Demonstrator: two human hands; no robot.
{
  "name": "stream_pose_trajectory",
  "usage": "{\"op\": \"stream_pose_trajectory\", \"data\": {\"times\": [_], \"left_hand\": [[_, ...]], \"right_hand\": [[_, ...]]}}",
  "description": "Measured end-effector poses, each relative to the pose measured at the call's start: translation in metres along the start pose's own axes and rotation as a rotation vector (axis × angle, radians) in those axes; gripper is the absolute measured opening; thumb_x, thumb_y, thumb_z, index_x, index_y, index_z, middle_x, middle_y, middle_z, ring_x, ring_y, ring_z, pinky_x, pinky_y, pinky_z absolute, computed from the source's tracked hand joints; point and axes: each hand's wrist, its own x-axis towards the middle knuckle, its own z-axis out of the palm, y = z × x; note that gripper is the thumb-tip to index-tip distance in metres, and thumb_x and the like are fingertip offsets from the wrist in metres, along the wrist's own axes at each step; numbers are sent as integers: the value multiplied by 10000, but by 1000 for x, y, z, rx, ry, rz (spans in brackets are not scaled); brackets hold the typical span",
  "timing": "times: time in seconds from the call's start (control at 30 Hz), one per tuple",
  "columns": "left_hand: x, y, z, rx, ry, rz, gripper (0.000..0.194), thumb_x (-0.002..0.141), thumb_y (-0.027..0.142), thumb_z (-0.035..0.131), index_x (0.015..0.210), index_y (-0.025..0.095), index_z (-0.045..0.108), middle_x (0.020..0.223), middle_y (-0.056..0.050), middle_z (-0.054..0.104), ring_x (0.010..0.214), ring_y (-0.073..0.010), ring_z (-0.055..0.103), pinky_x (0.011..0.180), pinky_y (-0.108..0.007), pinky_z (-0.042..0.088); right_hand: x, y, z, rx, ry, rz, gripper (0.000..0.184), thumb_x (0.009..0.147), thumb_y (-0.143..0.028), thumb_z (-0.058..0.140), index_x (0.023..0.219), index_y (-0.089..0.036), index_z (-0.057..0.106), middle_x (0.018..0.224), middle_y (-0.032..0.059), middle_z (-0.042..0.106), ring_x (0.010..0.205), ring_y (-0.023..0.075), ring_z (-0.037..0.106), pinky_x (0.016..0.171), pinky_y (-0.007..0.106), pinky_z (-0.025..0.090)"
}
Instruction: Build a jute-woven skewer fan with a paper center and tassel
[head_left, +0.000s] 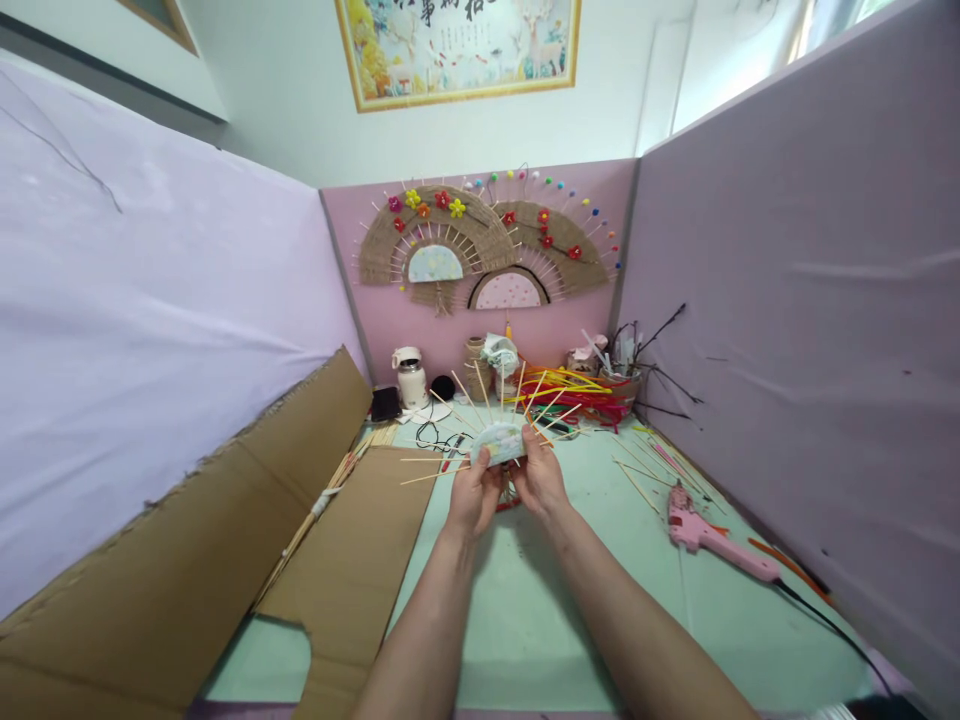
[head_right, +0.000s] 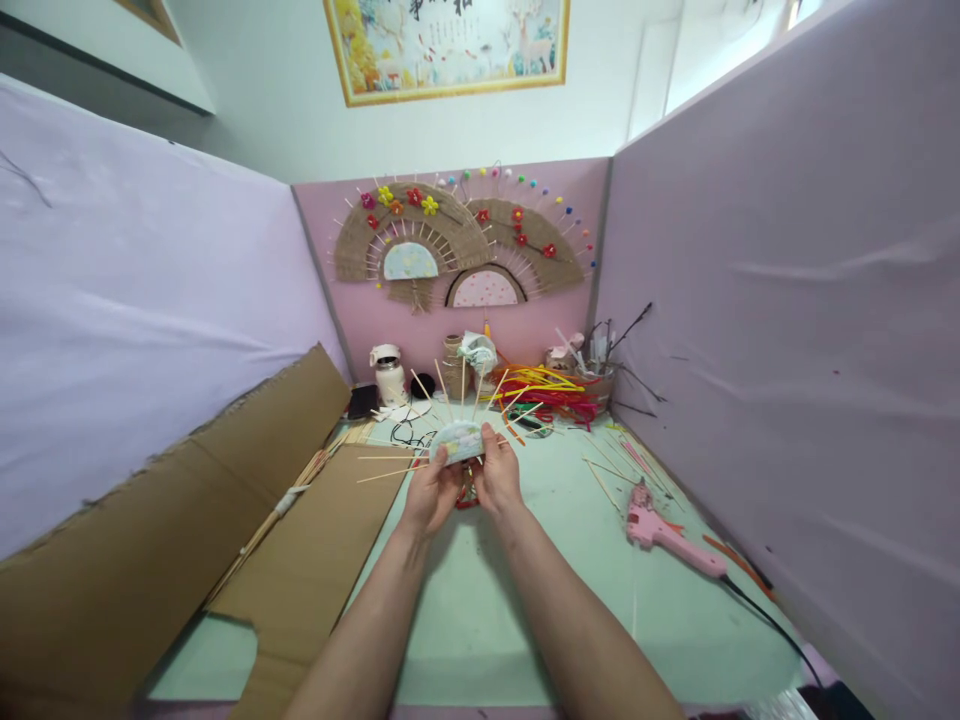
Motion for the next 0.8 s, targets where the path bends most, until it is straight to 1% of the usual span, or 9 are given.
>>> {"op": "stream_pose_trajectory", "data": {"times": [0.1,0.2,0.33,0.47,0.6,0.67,0.8], "left_hand": [[1,5,-1,-19,21,-10,319,764,303,801,1030,154,706,1048,-99,757,1109,-248,664,1020,-347,463],[2,10,-4,-34,70,-16,248,782,299,784,963,144,714,986,-90,766,978,-220,698,954,-328,494],[5,9,-10,-57,144,-10,182,786,259,782,904,139,710,928,-78,767,863,-184,704,894,-297,505],[6,4,-13,-93,219,29,139,788,213,779,888,150,706,905,-57,769,837,-164,708,886,-279,508],[6,2,-15,-111,280,61,89,795,164,762,859,136,707,857,-46,768,792,-150,712,827,-255,526],[6,3,-16,-117,290,79,71,798,149,752,853,133,709,846,-42,767,778,-145,712,802,-246,531],[5,4,-14,-130,291,101,39,804,124,733,837,123,714,831,-45,766,777,-142,715,806,-240,536]], "right_hand": [[-1,0,-1,-14,-15,17,393,602,-475,877,756,-206,635,731,-23,735,657,148,667,617,263,529],[-1,-2,-2,-44,-52,49,409,599,-507,871,774,-193,677,766,2,750,695,156,674,621,262,530],[0,-5,-5,-93,-82,62,355,559,-414,909,729,-177,706,766,21,754,707,155,665,641,257,527],[0,-2,-6,-112,-71,26,297,565,-376,903,693,-194,707,738,3,744,704,145,655,691,261,528],[-3,5,-4,-127,-81,-13,287,562,-369,895,676,-190,702,719,-2,731,697,141,648,724,268,519],[-3,9,-4,-132,-80,-41,281,569,-368,887,678,-186,702,713,-7,725,694,136,641,733,267,510],[-3,14,-5,-134,-52,-89,264,592,-355,869,685,-179,696,692,-17,715,670,126,624,714,262,491]]}}
